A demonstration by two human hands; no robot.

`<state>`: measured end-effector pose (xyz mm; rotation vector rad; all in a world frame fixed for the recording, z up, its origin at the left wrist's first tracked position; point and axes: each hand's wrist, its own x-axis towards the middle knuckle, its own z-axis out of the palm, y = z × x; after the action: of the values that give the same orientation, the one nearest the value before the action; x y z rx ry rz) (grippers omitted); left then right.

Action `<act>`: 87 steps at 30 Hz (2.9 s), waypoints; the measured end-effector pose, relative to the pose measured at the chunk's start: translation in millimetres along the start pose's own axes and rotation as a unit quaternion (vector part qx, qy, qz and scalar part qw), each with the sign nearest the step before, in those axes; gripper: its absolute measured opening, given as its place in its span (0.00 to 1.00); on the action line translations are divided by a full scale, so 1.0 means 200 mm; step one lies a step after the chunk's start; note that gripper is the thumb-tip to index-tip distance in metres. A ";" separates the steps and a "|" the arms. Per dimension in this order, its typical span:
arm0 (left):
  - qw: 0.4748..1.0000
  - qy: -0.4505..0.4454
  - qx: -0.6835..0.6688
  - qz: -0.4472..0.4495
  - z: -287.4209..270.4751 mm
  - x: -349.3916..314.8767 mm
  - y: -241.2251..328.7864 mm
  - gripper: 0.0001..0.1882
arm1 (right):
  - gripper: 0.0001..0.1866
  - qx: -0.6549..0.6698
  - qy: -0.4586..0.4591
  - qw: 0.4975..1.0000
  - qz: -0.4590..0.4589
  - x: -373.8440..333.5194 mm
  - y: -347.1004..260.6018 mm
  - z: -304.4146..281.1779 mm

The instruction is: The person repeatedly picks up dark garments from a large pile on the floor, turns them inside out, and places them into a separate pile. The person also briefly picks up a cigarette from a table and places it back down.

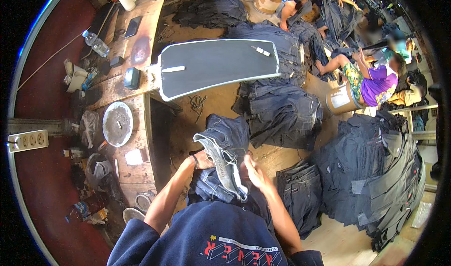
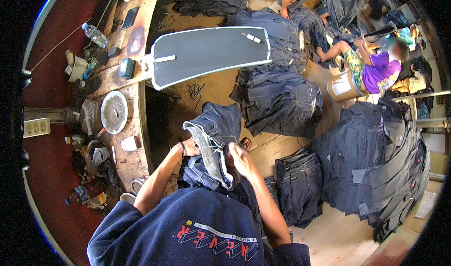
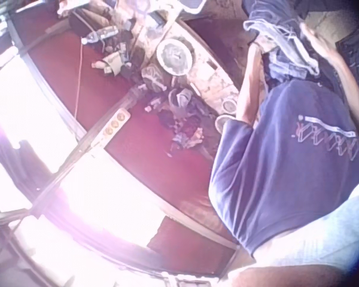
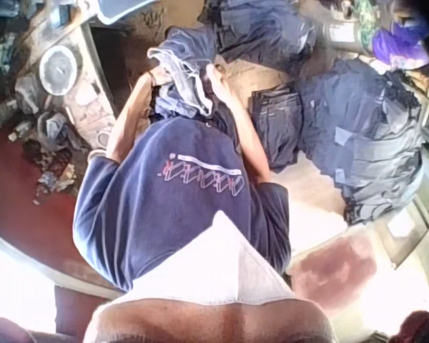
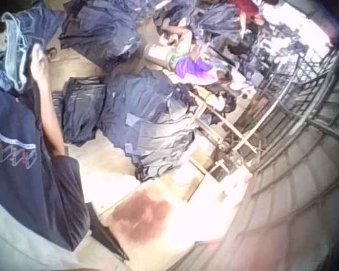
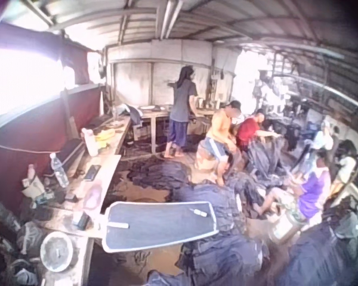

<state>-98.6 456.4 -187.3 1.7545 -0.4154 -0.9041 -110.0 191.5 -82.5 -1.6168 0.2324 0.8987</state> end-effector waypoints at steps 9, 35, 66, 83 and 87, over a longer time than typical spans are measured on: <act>0.990 0.052 0.122 0.047 0.14 0.06 0.12 0.18 | 0.38 -0.395 -0.037 0.917 -0.050 0.10 -0.09 -0.10; 0.971 0.070 0.039 -0.224 0.60 0.53 0.73 0.26 | 0.16 -0.174 0.574 0.792 0.114 -2.22 1.13 -1.46; 0.979 0.048 0.047 -0.190 0.68 0.51 0.82 0.28 | 0.25 -0.023 0.598 0.727 0.336 -1.87 2.19 -1.07; 0.966 0.025 -0.226 -0.123 0.19 0.14 0.62 0.30 | 0.53 -0.507 0.214 0.785 -0.287 -0.41 0.42 -0.14; 0.981 0.008 -0.155 -0.114 0.01 0.16 0.52 0.40 | 0.38 -0.291 0.136 0.869 -0.377 -0.24 0.34 -0.12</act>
<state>-64.1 395.0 -104.1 1.5391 -0.0557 -1.0534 -173.2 135.4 -101.1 -2.1501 -0.5132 0.1142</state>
